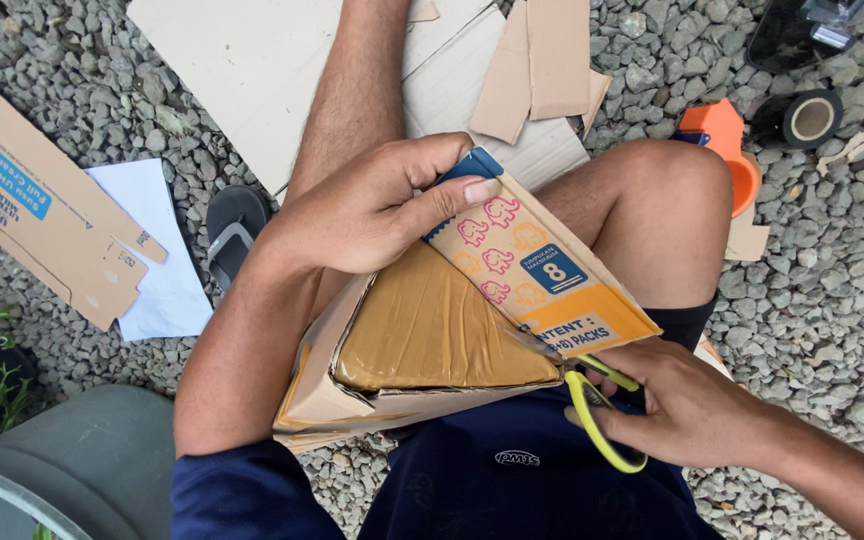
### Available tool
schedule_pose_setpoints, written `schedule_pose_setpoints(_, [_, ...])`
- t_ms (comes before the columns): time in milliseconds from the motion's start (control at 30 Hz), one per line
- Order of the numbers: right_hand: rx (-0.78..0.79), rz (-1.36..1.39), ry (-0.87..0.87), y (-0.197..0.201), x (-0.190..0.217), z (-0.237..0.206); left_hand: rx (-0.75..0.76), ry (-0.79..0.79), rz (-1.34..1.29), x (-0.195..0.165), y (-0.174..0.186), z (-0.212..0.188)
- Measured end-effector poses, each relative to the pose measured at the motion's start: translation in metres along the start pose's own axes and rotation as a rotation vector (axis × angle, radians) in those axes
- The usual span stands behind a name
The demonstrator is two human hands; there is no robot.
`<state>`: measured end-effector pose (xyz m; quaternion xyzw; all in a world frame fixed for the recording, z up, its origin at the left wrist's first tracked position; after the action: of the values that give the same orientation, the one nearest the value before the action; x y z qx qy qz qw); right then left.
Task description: The person cuts a cardboard box with scissors, folds the flaps, and secures them with packing tape using a handheld dispenser. The person then places a padded envelope inside the box and closes it.
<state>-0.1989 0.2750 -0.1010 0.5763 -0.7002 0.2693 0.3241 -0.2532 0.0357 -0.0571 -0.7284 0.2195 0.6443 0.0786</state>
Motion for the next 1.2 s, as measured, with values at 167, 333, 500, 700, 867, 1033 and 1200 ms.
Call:
schedule_pose_setpoints(167, [-0.177, 0.177, 0.056, 0.003, -0.011, 0.002, -0.010, 0.053, -0.002, 0.006, 0.000, 0.001])
schedule_pose_setpoints(333, [-0.230, 0.156, 0.329, 0.007, 0.015, 0.001, -0.007, 0.073, 0.030, 0.004, 0.001, 0.002])
schedule_pose_setpoints(500, [-0.200, 0.051, 0.211, 0.004, 0.008, 0.005, 0.011, 0.078, 0.076, 0.004, -0.004, 0.002])
schedule_pose_setpoints(700, [-0.226, 0.020, 0.236, 0.003, 0.005, 0.010, 0.025, 0.049, -0.002, 0.005, -0.004, -0.001])
schedule_pose_setpoints(867, [-0.234, -0.046, 0.224, 0.004, -0.002, 0.010, 0.027, 0.065, 0.058, 0.009, -0.003, -0.002])
schedule_pose_setpoints(1033, [-0.333, -0.073, 0.564, 0.002, 0.018, -0.002, 0.035, 0.069, 0.068, 0.010, -0.006, -0.002])
schedule_pose_setpoints(1200, [-0.289, -0.097, 0.334, 0.005, 0.000, 0.012, 0.007, 0.054, 0.131, -0.020, 0.011, 0.003])
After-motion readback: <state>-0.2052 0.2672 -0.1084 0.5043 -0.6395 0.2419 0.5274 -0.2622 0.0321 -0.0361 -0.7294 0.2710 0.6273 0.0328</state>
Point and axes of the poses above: each hand's wrist, its own z-axis towards the middle knuckle, its own y-axis out of the back of the hand, x = y × z, the point moved 9 cm from there along z, towards the middle knuckle, and after that the axes turned 10 degrees about z, right-handed, at the moved point
